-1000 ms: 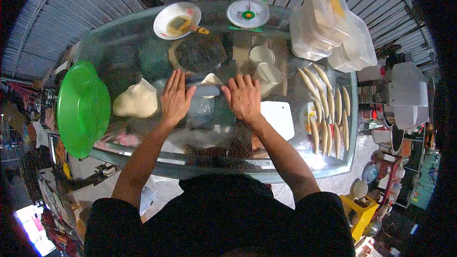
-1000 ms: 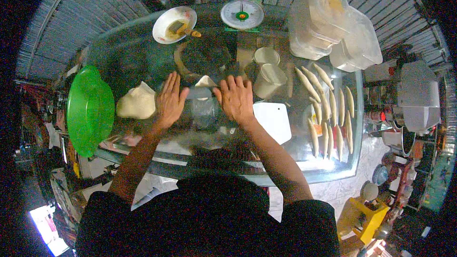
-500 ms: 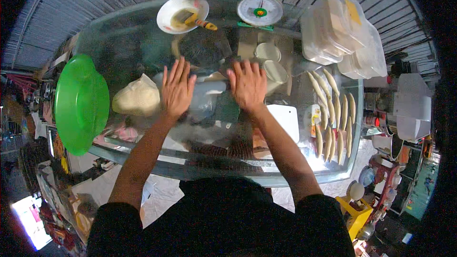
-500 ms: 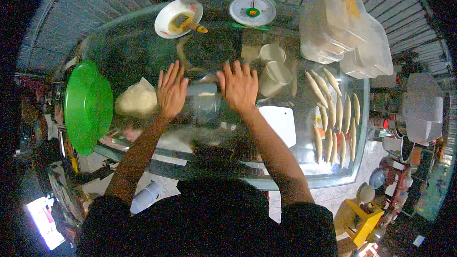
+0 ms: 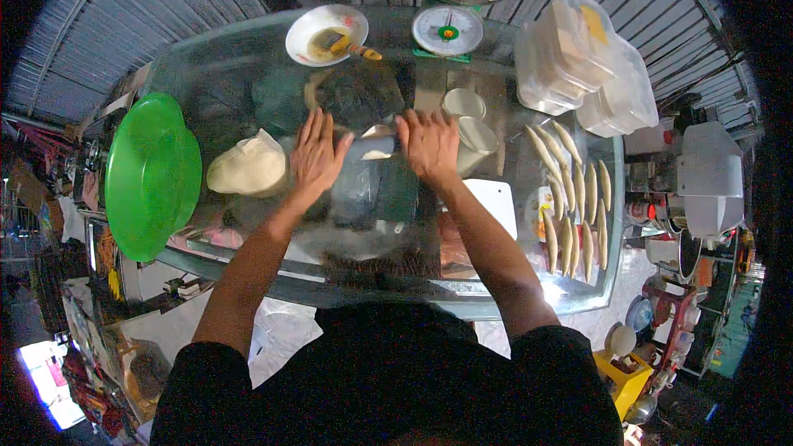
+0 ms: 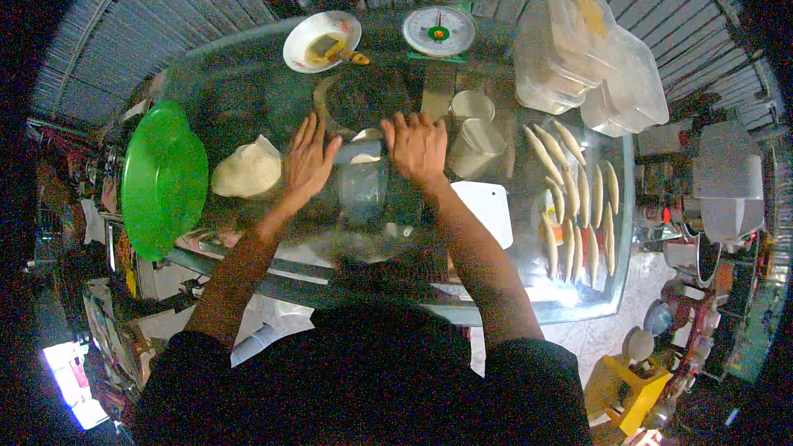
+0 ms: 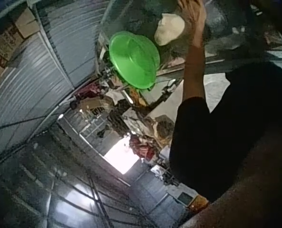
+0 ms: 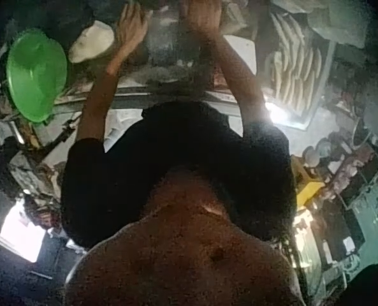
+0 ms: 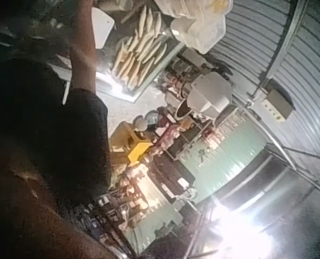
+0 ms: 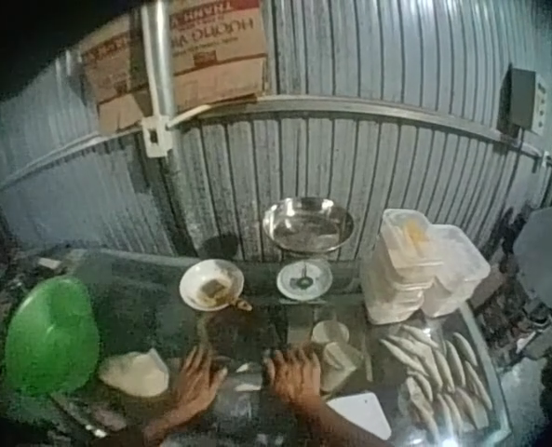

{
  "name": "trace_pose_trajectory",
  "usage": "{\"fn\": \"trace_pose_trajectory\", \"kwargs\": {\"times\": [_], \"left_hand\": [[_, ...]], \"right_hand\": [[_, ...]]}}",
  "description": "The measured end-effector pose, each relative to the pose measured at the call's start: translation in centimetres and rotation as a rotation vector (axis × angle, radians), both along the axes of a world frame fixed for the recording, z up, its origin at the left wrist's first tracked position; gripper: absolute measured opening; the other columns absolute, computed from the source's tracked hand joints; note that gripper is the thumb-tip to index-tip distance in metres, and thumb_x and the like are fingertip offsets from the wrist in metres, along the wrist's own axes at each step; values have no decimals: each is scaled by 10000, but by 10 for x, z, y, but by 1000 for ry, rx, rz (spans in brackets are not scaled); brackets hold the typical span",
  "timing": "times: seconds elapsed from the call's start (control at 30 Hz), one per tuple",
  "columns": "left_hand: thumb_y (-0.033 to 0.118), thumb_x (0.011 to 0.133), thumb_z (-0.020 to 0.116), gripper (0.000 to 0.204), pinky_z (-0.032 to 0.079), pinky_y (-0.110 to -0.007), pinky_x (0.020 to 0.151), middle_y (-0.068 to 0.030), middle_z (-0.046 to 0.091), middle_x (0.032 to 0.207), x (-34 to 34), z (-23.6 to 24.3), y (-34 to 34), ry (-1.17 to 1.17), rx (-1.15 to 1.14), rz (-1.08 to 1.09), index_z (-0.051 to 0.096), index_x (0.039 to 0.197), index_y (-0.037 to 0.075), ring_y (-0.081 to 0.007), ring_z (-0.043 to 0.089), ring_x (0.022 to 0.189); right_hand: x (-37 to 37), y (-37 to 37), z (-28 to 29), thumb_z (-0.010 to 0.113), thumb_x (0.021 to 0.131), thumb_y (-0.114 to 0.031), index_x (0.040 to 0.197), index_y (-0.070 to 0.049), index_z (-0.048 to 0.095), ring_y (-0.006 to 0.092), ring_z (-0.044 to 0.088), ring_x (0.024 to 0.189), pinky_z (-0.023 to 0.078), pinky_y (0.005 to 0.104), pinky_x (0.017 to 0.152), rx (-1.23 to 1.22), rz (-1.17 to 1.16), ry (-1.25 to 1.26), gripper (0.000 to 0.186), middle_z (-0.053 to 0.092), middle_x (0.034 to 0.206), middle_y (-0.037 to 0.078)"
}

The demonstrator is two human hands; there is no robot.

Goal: Rolling and shaping pieces of dough into long rolls and small balls on a glass table.

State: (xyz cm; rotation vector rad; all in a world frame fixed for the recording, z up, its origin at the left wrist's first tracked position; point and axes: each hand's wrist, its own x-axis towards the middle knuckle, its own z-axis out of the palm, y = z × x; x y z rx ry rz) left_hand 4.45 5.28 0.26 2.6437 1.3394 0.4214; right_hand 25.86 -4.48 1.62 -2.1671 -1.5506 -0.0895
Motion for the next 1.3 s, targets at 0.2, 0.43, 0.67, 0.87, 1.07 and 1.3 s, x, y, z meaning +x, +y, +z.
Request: {"fn": "trace_pose_trajectory", "kwargs": {"times": [0.2, 0.43, 0.67, 0.87, 1.07, 1.3], "left_hand": [[496, 944, 559, 839, 240, -509, 1176, -313, 308, 1527, -30, 17, -63, 9, 76, -175, 332, 1437, -143, -422, 284, 1438], [524, 923, 582, 944, 199, -512, 1189, -327, 243, 1546, -51, 11, -98, 33, 132, -261, 218, 1479, -146, -450, 234, 1452], [342, 1003, 504, 495, 331, -468, 1127, -200, 413, 1505, -47, -16, -55, 128, -56, -358, 478, 1419, 75, -346, 420, 1373], [267, 879, 691, 384, 446, -438, 986, -221, 620, 1224, 24, -2, -15, -311, -395, -10, 626, 1165, 20, -385, 554, 1200], [148, 774, 764, 259, 520, -407, 815, -209, 679, 974, 45, -30, 4, -367, -489, -58, 633, 931, -11, -339, 670, 905], [115, 876, 738, 309, 546, -316, 812, -79, 701, 1039, 47, 9, -16, -824, -1267, 135, 663, 1137, -32, -176, 676, 936]], "right_hand": [[-29, -77, -1, 538, 967, -360, 1191, -49, 600, 293, 549, 1045, 354, 494, 989, -36, 93, -47, 389, 606, 1058, 119], [-45, -116, -9, 632, 906, -392, 1306, -78, 528, 272, 508, 1099, 292, 527, 1074, 74, 111, -117, 519, 559, 1095, 104], [-20, -137, 0, 617, 869, -251, 1205, -136, 575, 244, 543, 1108, 277, 602, 1090, -176, 216, -128, 357, 574, 1064, 52], [62, -147, 27, 747, 781, -251, 1149, -145, 578, 297, 552, 1048, 377, 493, 961, -44, -46, -231, 419, 579, 1048, 76], [100, -154, 9, 698, 853, -370, 1165, -168, 597, 312, 584, 1034, 437, 507, 873, 10, -185, -118, 385, 611, 1069, 67], [111, -137, -9, 734, 820, -335, 1192, -164, 591, 322, 578, 1074, 450, 509, 854, -122, -210, -11, 434, 613, 1113, 86]]}}
